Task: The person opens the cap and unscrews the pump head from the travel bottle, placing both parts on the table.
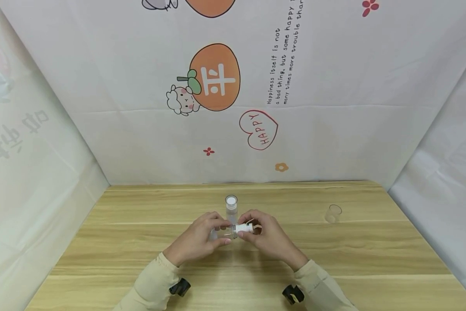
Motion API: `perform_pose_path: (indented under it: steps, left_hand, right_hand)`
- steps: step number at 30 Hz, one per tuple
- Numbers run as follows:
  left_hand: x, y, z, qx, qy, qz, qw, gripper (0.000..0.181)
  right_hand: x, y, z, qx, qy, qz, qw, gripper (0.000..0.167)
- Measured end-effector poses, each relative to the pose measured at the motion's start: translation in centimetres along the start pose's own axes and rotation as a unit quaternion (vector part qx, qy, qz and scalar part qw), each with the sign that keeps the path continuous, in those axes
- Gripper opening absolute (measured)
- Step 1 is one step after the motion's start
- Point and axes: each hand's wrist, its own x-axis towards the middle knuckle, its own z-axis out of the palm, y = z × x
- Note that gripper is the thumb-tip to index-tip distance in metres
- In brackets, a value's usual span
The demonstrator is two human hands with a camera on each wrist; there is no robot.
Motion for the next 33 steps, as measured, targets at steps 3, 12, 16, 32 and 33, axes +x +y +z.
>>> perform_pose_path:
  steps: [3, 12, 16, 32, 33]
  left_hand:
    - [0.0, -0.1, 0.0, 0.002, 0.0, -0.002, 1.0, 0.035]
    - [-0.4, -0.4, -0.1, -0.01, 0.004, -0.009, 0.9999, 0.036]
    - [-0.4, -0.6, -0.2, -0.011, 0.004, -0.011, 0.9999, 0.035]
    - [-1.0, -0.9, -0.3, 0.003, 0.016, -0.02, 0.9997, 0.033]
    - [-1.0, -1.0, -0.3, 0.003, 0.017, -0.019, 0.9997, 0.033]
  right_hand:
    - [-0.1, 0.0, -0.1, 0.005, -0.004, -0.007, 1.0, 0.022]
    - [-0.3, 0.2, -0.3, -0.001, 0.009, -0.035, 0.9993, 0.027]
    - [-0.4, 0.3, -0.6, -0.007, 0.015, -0.023, 0.9996, 0.027]
    - [0.1, 1.9, -1.7, -0.108, 0.043, 0.043, 0.9922, 0.031]
    - [0.2, 2.0, -1.7, -0.113, 0.044, 0.047, 0.9915, 0.031]
